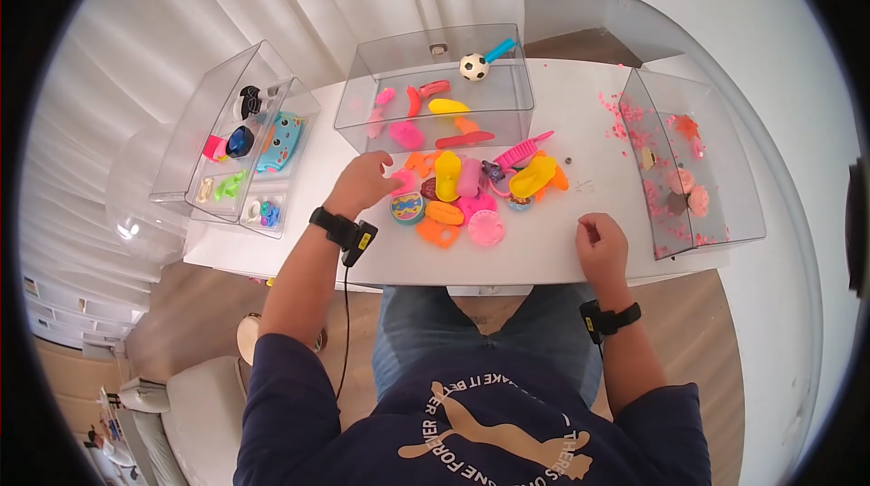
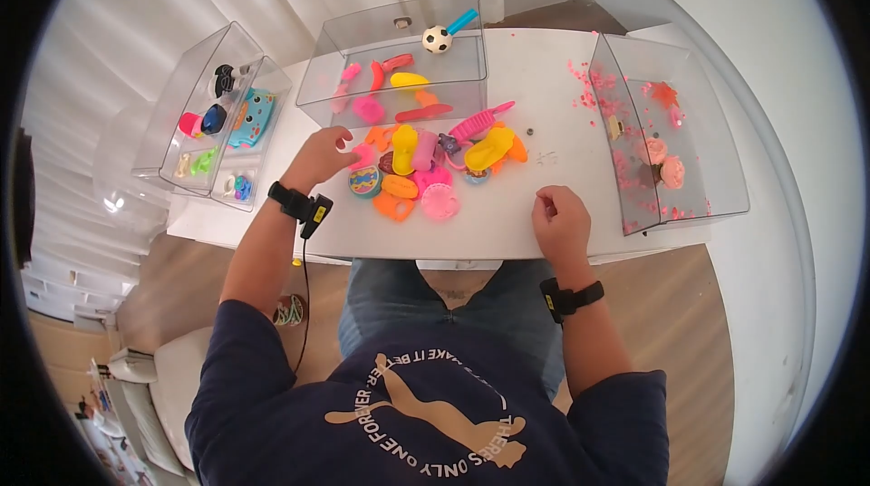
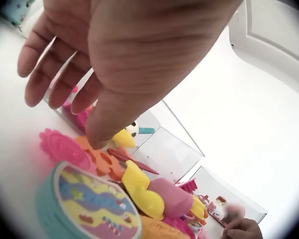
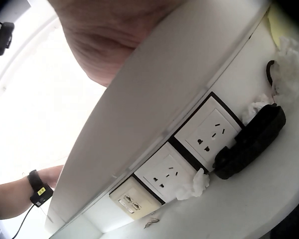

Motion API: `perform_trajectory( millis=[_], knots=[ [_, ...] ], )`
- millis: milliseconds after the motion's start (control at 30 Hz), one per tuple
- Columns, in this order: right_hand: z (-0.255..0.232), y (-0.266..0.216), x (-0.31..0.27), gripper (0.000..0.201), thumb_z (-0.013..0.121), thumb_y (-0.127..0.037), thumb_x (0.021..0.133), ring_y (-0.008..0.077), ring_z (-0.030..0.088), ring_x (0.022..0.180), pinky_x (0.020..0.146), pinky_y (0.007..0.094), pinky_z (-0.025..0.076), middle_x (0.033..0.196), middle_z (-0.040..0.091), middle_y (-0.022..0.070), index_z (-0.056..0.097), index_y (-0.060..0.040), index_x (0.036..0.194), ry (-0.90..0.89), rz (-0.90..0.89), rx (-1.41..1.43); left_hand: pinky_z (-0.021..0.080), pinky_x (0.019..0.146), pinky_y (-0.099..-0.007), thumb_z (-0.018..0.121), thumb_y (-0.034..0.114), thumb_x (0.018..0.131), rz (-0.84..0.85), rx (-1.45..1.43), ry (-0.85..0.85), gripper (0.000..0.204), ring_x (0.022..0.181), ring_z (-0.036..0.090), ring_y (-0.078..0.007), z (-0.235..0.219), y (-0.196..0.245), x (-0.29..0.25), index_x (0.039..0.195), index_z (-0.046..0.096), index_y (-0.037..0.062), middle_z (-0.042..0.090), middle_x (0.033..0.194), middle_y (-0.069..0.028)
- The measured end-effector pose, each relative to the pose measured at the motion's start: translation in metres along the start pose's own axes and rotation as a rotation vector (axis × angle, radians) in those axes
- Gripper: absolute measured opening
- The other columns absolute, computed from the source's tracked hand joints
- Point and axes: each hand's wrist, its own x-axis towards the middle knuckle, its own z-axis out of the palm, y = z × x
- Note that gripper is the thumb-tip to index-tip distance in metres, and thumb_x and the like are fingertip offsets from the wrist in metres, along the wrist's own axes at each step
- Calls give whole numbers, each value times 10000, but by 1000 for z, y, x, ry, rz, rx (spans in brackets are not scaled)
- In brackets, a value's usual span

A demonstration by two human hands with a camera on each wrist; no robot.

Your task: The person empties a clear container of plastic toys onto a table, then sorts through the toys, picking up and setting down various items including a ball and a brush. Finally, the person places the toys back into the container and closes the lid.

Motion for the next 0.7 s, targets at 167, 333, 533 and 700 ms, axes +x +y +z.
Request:
perform_trajectory(
  millis=[167,333,533,700],
  knots=[
    [-1,-1,1,71,659,-25,816,207,610,659,623,305,505,785,639,82,649,-44,884,10,-6,-9,510,886,-395,775,349,743,-99,11,-87,542,1048,625,-317,5,13,8,1165,637,39,651,1138,-166],
    [0,1,1,75,657,-19,814,210,607,655,621,307,504,785,639,82,646,-44,883,5,-18,-23,509,899,-408,756,312,746,-109,77,-99,497,1084,626,-322,13,13,10,1148,641,41,656,1155,-179],
    [-1,0,1,73,660,-18,813,208,609,659,618,302,501,788,641,82,645,-42,880,10,-37,-14,524,874,-406,737,220,743,-53,25,-47,425,1001,653,-360,12,-4,9,1103,652,13,692,1028,-191],
    [0,1,1,67,660,-24,813,205,604,652,617,298,501,787,641,77,646,-44,875,18,-28,-12,543,696,-354,747,169,755,-78,-183,-90,362,795,685,-260,-4,-12,7,1059,658,-5,704,897,-143]
  ],
)
